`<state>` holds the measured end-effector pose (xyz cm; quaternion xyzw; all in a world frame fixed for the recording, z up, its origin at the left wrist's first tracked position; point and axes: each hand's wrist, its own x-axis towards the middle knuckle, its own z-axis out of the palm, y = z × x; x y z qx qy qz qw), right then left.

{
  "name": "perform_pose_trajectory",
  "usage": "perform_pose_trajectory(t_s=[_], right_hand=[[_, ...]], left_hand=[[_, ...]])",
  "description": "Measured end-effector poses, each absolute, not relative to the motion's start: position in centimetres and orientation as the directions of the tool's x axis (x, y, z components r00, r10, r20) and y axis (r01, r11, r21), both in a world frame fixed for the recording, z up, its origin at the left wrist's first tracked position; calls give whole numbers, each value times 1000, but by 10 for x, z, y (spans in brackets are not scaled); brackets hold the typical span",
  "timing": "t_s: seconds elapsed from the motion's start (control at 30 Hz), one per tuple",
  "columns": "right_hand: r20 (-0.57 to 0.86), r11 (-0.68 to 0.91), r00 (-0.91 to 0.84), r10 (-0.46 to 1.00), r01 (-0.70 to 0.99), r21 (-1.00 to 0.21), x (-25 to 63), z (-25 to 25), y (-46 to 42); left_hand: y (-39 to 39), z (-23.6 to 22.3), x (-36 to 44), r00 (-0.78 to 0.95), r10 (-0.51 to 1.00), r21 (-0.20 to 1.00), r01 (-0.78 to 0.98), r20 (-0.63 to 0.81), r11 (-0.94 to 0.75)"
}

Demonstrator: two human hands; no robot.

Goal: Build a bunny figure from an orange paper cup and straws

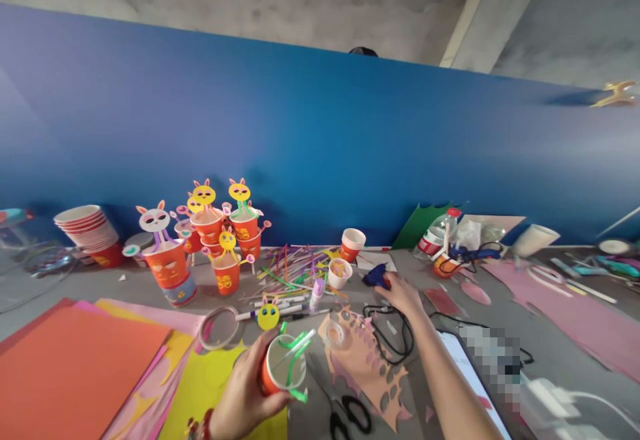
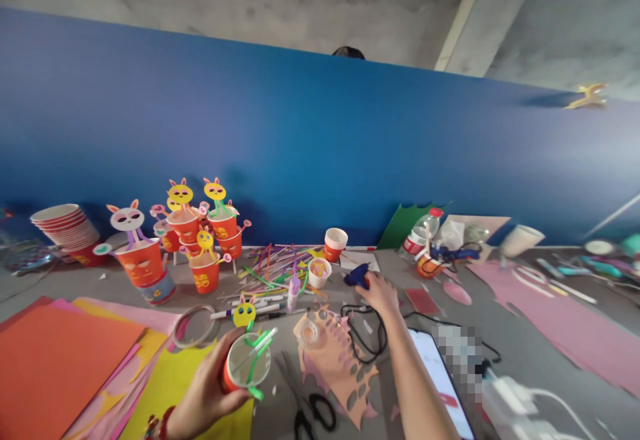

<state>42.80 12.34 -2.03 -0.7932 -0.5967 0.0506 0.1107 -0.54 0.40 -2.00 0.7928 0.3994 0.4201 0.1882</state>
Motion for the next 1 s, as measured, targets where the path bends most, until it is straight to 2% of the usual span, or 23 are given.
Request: perform_pose_trajectory(t_s=[0.13,0.27,0.37,0.47,0.6,0.67,0.7,0.73,0.8,1.0], right_hand=[[10,-261,292,956,868,-422,444,-20,128],[37,-261,378,925,704,-660,455,-12,128],[91,-190,453,887,537,-822,452,1,119],[105,-69,435,894,366,-928,436,18,100],[87,28,299,950,196,-980,405,37,55],[23,20,75,997,46,-999,386,43,27],[-4,-3,-45,999,29,-1000,376,45,13],[-48,-39,-170,984,53,-998,366,47,-1],[-91,-72,-251,964,86,-994,346,49,-25],[-110,-67,-313,943,145,-987,301,49,-52]], left_hand=[[4,-21,-5,333,804,653,469,493,-594],[5,-26,-6,340,821,684,456,458,-570],[5,-28,-6,335,840,710,451,428,-541],[5,-23,-6,328,868,751,443,373,-490],[5,-12,-6,313,894,797,420,320,-433],[7,-9,-7,309,898,815,400,312,-420],[8,-8,-7,305,900,822,390,311,-416],[8,-8,-7,302,902,828,382,308,-411],[9,-8,-8,294,906,839,367,306,-402],[9,-6,-6,301,902,854,327,310,-404]])
